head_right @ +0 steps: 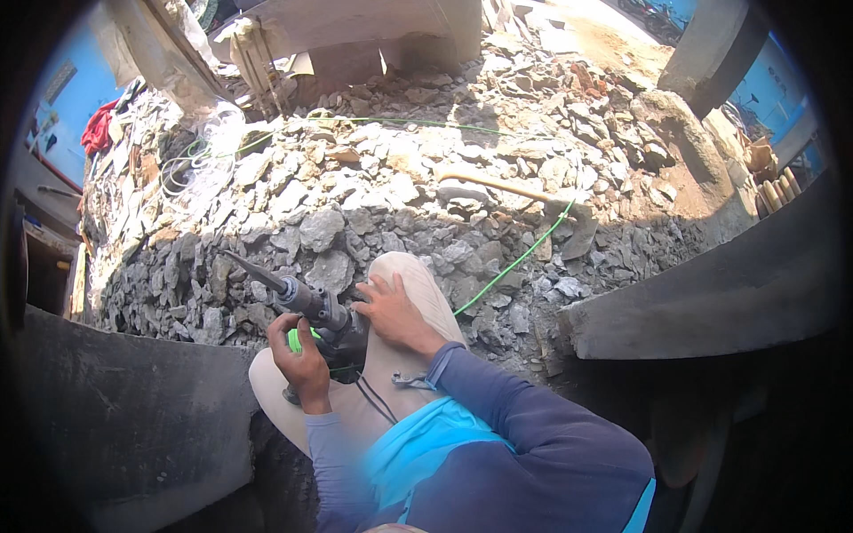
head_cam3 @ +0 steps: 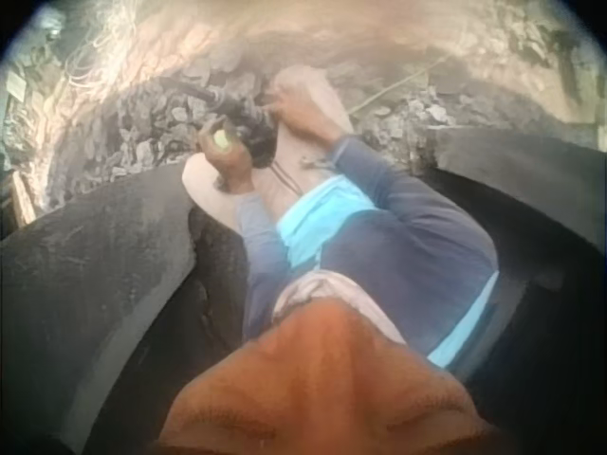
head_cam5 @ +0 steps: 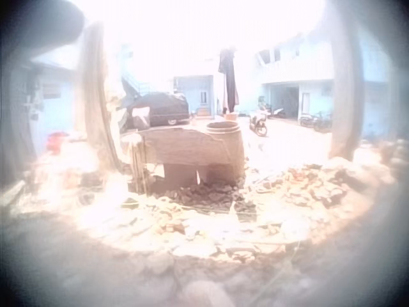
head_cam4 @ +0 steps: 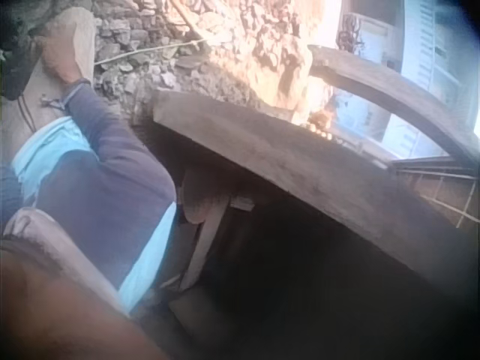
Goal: The person sits on the ground and uses pliers to adjust a component on a green and black power tool. They repeatedly open and close the pliers to tighten or loosen a part near the tool's handle.
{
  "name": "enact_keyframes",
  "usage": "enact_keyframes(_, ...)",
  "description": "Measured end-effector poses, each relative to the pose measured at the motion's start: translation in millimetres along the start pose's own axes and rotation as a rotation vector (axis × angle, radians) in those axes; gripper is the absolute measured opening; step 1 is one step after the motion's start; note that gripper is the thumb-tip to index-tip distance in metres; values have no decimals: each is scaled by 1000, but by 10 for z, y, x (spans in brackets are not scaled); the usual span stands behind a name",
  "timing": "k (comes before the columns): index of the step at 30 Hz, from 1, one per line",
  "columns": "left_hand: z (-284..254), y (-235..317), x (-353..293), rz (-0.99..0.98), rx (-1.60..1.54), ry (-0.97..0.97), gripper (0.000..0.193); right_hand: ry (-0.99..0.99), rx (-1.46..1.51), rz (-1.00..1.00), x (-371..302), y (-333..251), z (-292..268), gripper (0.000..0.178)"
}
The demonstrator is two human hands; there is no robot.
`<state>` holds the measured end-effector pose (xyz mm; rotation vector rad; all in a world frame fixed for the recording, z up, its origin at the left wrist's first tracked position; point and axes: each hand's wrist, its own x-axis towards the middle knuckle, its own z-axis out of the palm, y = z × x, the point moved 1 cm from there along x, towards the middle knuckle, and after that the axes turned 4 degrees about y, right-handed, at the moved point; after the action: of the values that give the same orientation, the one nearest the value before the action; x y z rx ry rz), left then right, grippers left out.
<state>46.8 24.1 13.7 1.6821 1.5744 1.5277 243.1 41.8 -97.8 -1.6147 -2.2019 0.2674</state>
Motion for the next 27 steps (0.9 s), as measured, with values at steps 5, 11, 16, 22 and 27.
enact_keyframes(5, -7, -127, 37, -3, -118, -2, 12, -90, -6, -27, 14, 26, -99, 54)
enact_keyframes(11, -106, -432, 205, -458, -667, -108, 28, -52, 7, -36, -18, -17, -101, 47)
enact_keyframes(16, -51, -578, 339, -556, -755, -308, 38, -43, 44, -32, -9, -17, -153, 48)
enact_keyframes(22, 59, -710, 441, -556, -861, -342, 40, -16, 37, -33, 2, -32, -122, 48)
enact_keyframes(27, 127, -830, 461, -509, -853, -343, 41, -29, 50, -29, -5, 14, -108, 49)
